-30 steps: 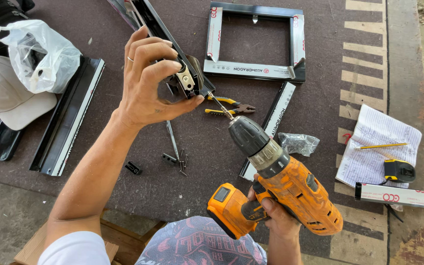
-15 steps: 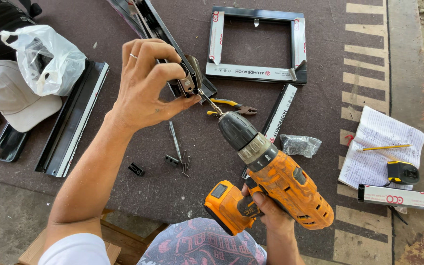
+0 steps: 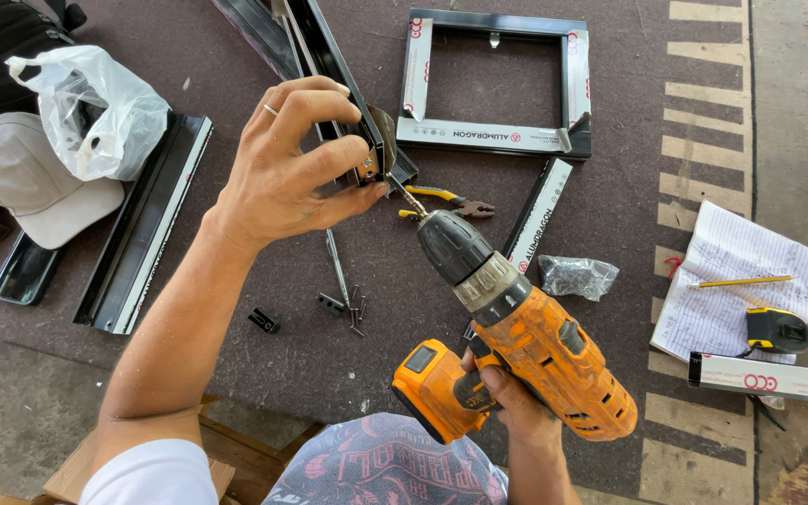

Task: The person assembles an aluminum window frame by inserting corner brackets and fastening them with a cordless drill. They align the aluminum profiles, insert corner connectors, and drive screws into the joints to secure the frame. The person also uses pliers to adjust components and ensures the frame is properly aligned.

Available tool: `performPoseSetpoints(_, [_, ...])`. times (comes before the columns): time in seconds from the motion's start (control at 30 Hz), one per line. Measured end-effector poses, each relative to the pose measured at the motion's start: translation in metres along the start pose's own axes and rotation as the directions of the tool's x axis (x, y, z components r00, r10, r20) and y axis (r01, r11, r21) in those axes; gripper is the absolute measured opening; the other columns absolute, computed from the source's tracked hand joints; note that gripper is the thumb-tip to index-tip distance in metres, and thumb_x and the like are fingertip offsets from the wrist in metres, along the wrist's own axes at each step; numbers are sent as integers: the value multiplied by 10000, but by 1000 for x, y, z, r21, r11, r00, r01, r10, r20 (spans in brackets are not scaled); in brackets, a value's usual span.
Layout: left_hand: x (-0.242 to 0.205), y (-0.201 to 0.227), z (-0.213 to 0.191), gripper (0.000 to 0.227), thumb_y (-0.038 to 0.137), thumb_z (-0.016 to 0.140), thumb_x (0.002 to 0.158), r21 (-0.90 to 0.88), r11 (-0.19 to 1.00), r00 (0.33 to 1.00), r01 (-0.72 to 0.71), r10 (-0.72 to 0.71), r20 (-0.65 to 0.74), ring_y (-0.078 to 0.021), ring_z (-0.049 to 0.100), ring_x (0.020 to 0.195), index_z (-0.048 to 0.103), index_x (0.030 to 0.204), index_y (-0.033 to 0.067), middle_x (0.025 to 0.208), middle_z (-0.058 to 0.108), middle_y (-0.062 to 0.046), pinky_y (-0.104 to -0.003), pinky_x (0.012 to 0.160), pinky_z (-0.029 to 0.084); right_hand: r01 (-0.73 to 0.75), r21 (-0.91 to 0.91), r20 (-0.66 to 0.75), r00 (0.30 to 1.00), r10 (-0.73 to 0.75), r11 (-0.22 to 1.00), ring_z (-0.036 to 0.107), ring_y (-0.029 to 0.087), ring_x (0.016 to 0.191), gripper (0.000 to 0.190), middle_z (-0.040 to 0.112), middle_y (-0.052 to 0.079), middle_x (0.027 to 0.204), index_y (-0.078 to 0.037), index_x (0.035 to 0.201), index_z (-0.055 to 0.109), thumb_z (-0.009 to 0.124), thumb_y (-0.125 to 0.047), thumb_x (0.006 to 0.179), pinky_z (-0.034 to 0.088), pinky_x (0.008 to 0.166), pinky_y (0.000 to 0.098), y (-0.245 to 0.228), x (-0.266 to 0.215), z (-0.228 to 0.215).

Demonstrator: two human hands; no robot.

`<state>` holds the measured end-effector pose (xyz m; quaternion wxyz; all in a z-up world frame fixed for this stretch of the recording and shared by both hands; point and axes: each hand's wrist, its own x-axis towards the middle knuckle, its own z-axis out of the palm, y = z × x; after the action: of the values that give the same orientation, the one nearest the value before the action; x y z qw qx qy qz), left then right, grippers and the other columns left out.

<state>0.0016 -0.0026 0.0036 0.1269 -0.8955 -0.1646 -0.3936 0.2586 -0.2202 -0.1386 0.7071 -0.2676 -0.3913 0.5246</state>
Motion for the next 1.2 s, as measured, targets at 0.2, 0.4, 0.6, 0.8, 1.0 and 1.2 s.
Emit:
performPoseSetpoints(0.2, [-1, 1, 2, 497, 300, 1019, 787, -15, 1000, 1000, 9, -9, -21, -261, 577, 1289, 649, 1112, 231, 1233, 593, -1, -443, 1057, 488, 104, -125, 2, 995, -105, 987, 718, 199, 936, 504, 703, 122, 1061, -6, 1344, 560, 807, -80, 911, 613, 825, 353, -11, 4, 11])
performPoseSetpoints(0.4, [-1, 8, 4, 521, 277, 1032, 796, -69, 996, 998, 59, -60, -23, -246, 572, 1303, 652, 1144, 202, 1229, 600, 8, -442, 1077, 469, 144, -184, 7, 989, -146, 972, 724, 196, 936, 499, 706, 115, 1064, -3, 1352, 550, 797, -86, 926, 622, 830, 360, -12, 7, 10])
performPoseSetpoints(0.6, [-1, 6, 4, 686, 260, 1013, 771, -20, 999, 997, 42, -43, -60, -293, 520, 1320, 609, 1297, 88, 1315, 568, -73, -453, 1106, 443, 5, -46, -18, 1000, -6, 999, 725, 220, 946, 489, 715, 143, 1056, 36, 1335, 585, 785, -56, 899, 612, 810, 365, 4, 2, -5])
performPoseSetpoints(0.8, [-2, -5, 0, 727, 312, 998, 794, 68, 997, 999, 37, -38, 8, -257, 520, 1338, 617, 1391, 150, 1457, 585, -37, -427, 1144, 416, 52, -228, -106, 991, -78, 972, 721, 205, 954, 509, 691, 128, 1094, -7, 1350, 554, 763, -13, 886, 622, 845, 361, 16, -8, -22])
performPoseSetpoints(1.0, [-11, -17, 13, 734, 322, 1005, 809, 125, 992, 999, 32, -27, -40, -235, 520, 1349, 606, 1409, 184, 1438, 605, -4, -409, 1135, 413, -61, -460, -76, 997, 29, 886, 695, 170, 950, 686, 651, 97, 1132, -81, 1377, 431, 777, 29, 795, 623, 792, 333, 20, -16, -51])
performPoseSetpoints(1.2, [-17, -25, 28, 758, 259, 993, 877, 66, 995, 993, 73, -66, -98, -192, 533, 1352, 480, 1430, 198, 1424, 638, 30, -379, 1134, 392, -205, -865, -124, 972, 202, 459, 733, 199, 814, 758, 731, 105, 950, -71, 1326, 544, 883, 5, 652, 593, 739, 366, 18, -30, -60])
